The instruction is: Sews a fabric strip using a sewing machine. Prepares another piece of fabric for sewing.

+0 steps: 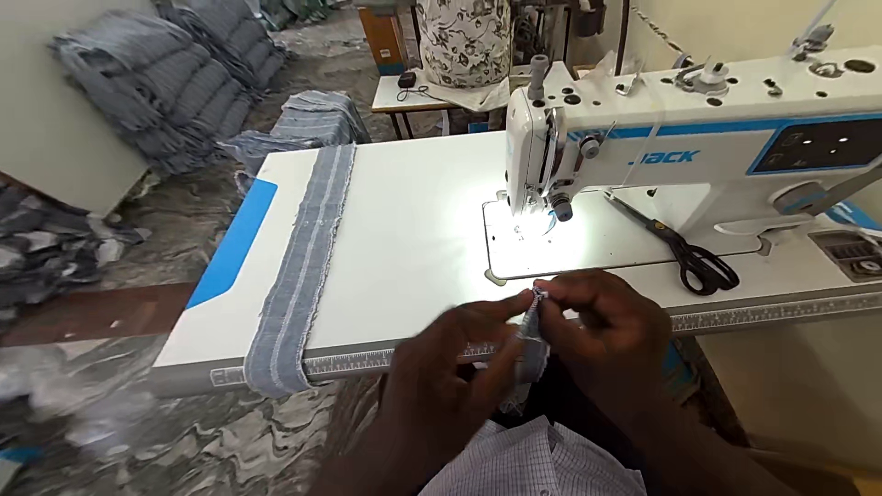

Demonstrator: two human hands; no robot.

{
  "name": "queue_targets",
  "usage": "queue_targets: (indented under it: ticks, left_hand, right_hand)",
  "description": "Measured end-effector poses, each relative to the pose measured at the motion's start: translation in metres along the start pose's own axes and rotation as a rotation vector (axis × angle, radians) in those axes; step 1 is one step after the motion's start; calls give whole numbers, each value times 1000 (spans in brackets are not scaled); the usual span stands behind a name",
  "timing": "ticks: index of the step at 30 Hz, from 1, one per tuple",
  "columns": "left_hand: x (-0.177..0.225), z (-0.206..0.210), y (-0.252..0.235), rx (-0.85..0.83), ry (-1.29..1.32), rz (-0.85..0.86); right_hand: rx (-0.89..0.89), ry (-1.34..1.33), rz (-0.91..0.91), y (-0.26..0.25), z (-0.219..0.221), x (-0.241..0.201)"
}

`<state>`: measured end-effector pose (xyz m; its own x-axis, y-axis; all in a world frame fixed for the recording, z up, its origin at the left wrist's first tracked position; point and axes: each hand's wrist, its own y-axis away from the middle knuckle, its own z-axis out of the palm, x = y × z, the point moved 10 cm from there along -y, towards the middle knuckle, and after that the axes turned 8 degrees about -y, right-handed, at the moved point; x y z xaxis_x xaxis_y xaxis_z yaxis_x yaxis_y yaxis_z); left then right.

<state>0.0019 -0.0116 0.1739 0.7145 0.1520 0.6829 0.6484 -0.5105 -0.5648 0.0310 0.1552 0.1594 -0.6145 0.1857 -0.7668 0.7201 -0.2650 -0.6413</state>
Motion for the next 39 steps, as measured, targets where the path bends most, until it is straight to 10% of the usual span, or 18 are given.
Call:
queue_targets:
  ticks: [3, 9, 19, 34, 39]
  left_hand:
    - [8, 2, 7, 35, -134, 74]
    - [-13, 6, 11, 26, 237, -109]
    - [15, -12, -12, 217, -358, 165]
    - [-28, 1, -9, 147, 96, -220]
    - [-64, 10, -15, 172, 350, -426]
  right_hand:
    - [-138, 87, -210, -2, 6, -11]
    - [-344, -714, 466, -2, 24, 61]
    - [55, 105, -253, -2, 6, -24]
    - [4, 427, -234, 15, 22, -16]
    - [-120, 87, -45, 8, 24, 18]
